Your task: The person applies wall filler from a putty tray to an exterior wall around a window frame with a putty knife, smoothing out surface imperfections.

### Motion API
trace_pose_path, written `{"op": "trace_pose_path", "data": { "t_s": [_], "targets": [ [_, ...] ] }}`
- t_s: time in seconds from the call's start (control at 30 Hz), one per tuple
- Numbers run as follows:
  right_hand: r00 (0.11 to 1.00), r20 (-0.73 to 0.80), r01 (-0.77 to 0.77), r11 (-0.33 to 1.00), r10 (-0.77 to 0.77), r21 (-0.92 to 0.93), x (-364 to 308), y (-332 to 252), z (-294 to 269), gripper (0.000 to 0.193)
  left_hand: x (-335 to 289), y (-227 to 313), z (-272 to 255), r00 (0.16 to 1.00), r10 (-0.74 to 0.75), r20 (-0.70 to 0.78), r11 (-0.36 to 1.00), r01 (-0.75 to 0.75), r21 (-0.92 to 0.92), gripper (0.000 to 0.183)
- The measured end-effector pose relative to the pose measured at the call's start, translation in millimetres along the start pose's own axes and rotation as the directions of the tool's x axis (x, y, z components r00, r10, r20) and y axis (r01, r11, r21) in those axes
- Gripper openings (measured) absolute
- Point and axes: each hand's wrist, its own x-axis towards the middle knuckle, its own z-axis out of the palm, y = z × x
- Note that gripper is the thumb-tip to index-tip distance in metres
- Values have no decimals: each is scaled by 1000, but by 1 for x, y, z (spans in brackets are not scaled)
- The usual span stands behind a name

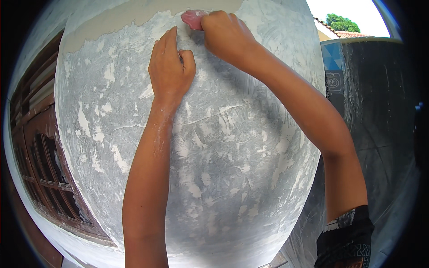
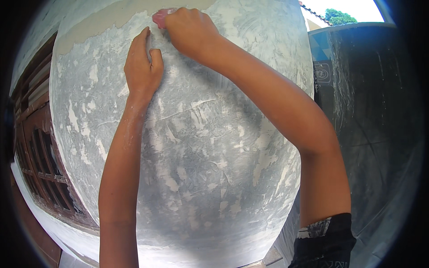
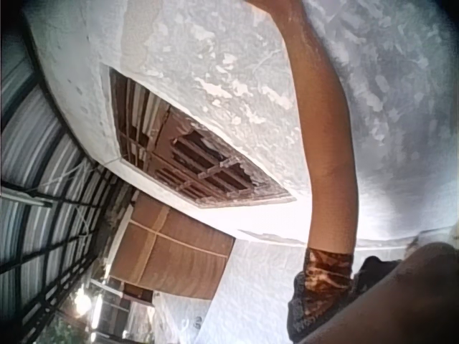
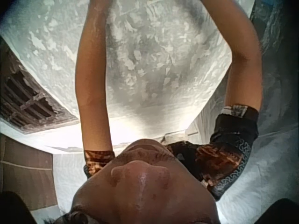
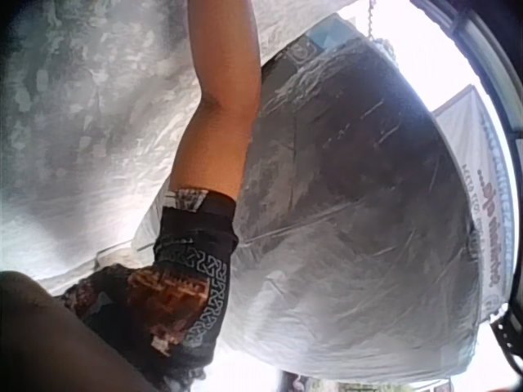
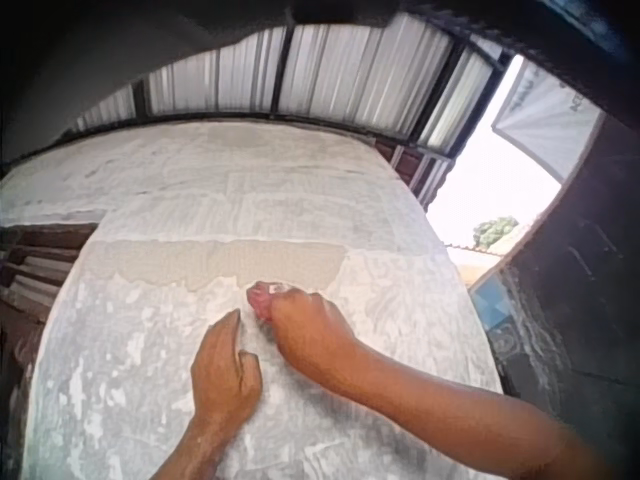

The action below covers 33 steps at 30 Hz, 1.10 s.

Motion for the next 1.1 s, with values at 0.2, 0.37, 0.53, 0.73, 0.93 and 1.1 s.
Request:
{"op": "trace_pose_path", "data": {
  "t_s": [0.2, 0.37, 0.53, 0.73, 0.93, 1.1],
  "targets": [
    [983, -109, -157, 985, 148, -70, 59, 70, 9, 20, 0, 9, 8, 1000, -21, 17, 1000, 22, -5, 49],
    [1000, -4, 18, 982, -19, -190, 2, 41, 20, 23, -3, 4, 0, 994, -92, 64, 996, 93, -10, 49],
    [996, -81, -27, 999, 23, -47, 8, 41, 1, 22, 0, 4, 4, 1000, 2, -1, 1000, -2, 5, 50],
    [992, -47, -121, 989, 117, -79, 32, 79, 0, 18, -1, 8, 9, 999, -26, 25, 999, 26, 28, 48],
    [982, 183, 49, 998, -41, -44, -12, 19, -12, 55, -2, 6, 1, 999, -25, 32, 1000, 26, -14, 49],
    [962, 159, -191, 963, 222, -188, 52, 100, -7, 39, -1, 5, 6, 1000, -9, 19, 1000, 9, 12, 49]
  ]
}}
